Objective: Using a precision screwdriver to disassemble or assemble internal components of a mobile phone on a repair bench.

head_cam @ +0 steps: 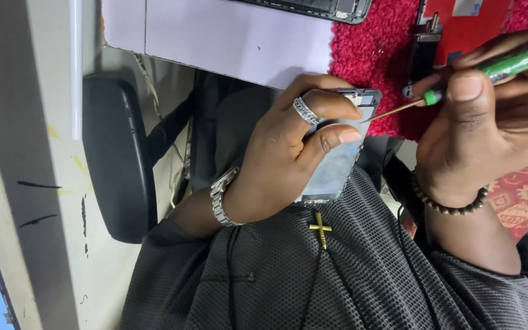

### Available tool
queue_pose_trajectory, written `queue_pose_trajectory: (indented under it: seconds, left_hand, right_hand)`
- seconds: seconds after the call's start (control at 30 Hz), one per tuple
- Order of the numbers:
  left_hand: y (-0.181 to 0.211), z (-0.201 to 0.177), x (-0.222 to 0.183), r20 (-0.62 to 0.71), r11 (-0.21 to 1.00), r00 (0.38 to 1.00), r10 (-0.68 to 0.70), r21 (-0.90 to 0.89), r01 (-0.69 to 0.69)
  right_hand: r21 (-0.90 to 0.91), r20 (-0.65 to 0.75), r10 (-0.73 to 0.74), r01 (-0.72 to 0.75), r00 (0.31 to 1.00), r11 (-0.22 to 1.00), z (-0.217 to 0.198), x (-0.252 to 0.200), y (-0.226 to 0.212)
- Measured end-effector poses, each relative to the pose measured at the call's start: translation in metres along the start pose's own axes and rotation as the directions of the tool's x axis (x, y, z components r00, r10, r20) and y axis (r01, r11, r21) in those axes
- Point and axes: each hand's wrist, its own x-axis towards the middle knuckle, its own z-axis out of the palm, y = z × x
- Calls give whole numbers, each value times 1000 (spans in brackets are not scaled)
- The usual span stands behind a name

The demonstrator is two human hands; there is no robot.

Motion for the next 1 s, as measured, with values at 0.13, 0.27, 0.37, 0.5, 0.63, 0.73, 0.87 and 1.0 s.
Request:
queue_pose_trajectory:
  seconds: [0.13, 0.27, 0.37, 0.5, 0.63, 0.73, 0.87, 1.0]
  left_hand:
    - [-2, 1, 0, -9, 1000, 1000, 0, -11, -1]
    - [-3, 2, -1, -10, 1000, 1000, -12, -7, 12]
    - [-3, 1, 0, -2, 1000, 1000, 1, 15, -1]
    - [-4, 2, 0, -7, 1000, 1000, 13, 8, -13]
    - [-4, 2, 0, 0, 1000, 1000, 20, -1, -20]
    - [-5, 2, 0, -3, 1000, 1000, 11, -8, -11]
    - [-5, 3, 0, -6, 1000, 1000, -9, -13, 9]
    - [-5, 2, -1, -4, 1000, 1000, -6, -11, 6]
  right_hand:
    - [-19, 8, -23, 23, 1000, 1000, 1, -1, 0]
    - [-57, 23, -45, 47, 999, 997, 4, 1, -3]
    - [-51, 23, -37, 38, 999, 998, 4, 1, -2]
    - [-69, 14, -17, 18, 1000, 997, 2, -1, 0]
    - [-71, 1, -29, 29, 1000, 997, 2, -2, -1]
    - [-90, -12, -39, 38, 999, 995, 3, -2, -1]
    - [-84, -37, -21, 17, 999, 996, 4, -3, -3]
    - [-82, -31, -41, 38, 999, 996, 3, -4, -2]
